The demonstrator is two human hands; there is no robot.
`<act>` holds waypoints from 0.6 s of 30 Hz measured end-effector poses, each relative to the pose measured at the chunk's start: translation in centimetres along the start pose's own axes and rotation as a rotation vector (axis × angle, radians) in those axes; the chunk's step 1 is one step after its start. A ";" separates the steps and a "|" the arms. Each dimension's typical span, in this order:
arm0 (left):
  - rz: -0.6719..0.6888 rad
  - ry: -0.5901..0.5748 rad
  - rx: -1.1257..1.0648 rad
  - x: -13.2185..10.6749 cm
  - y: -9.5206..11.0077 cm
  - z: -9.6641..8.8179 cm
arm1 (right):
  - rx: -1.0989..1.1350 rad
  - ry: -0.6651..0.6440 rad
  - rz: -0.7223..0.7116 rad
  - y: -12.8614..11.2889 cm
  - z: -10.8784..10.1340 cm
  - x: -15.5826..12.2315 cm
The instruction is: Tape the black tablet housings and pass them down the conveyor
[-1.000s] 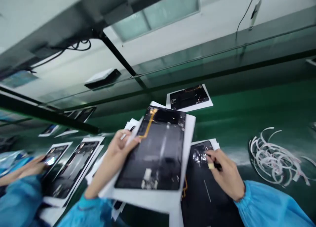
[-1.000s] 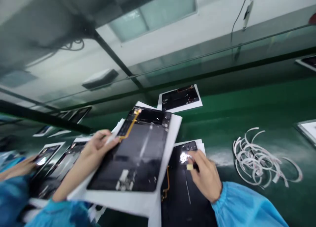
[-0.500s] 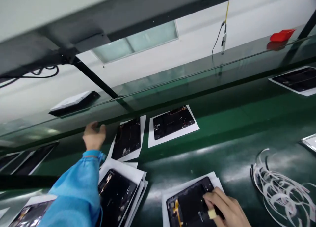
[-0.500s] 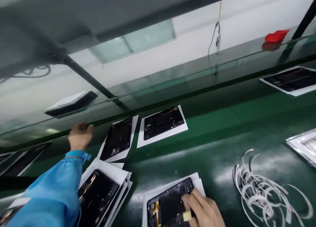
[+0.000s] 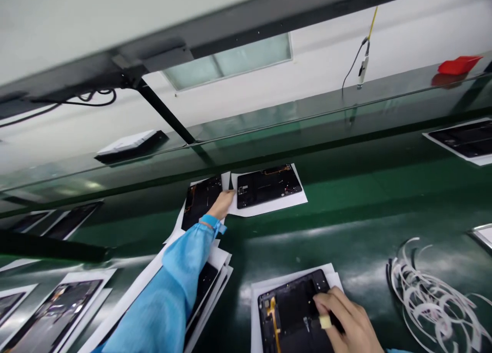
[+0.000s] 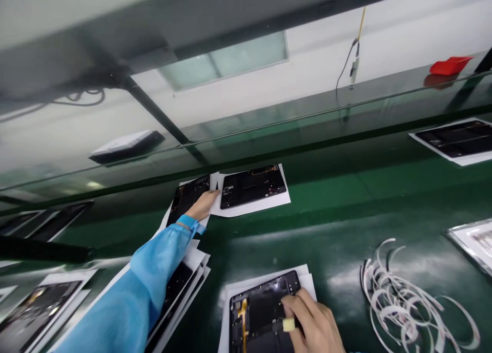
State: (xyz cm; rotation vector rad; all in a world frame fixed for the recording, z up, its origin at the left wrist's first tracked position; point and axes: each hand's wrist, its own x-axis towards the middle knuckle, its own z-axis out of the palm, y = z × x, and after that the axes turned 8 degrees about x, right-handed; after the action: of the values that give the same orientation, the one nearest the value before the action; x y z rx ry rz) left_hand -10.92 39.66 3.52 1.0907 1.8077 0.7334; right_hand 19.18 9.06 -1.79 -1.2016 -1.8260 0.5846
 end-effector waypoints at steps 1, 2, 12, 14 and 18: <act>-0.005 -0.030 -0.067 -0.8 0.5 0.5 | 0.007 0.002 0.004 -0.1 0.0 0.0; -0.010 -0.062 -0.131 -1.6 0.9 1.0 | 0.018 0.007 0.009 -0.1 0.0 0.0; 0.121 -0.189 -0.565 -17.4 2.0 5.6 | 0.502 0.097 0.489 -2.0 -3.2 3.7; 0.138 -0.172 -0.622 -22.3 -0.2 6.4 | 0.662 0.039 0.644 -2.7 -4.1 4.6; 0.008 -0.148 -0.675 -31.3 -6.4 7.5 | 0.940 0.107 0.786 -4.3 -4.0 4.7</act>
State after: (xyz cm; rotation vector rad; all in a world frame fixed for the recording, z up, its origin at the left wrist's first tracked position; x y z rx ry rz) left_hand 0.60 9.14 6.78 0.6752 1.2778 1.1274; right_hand 19.56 11.19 5.40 -1.1703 -0.7101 1.5548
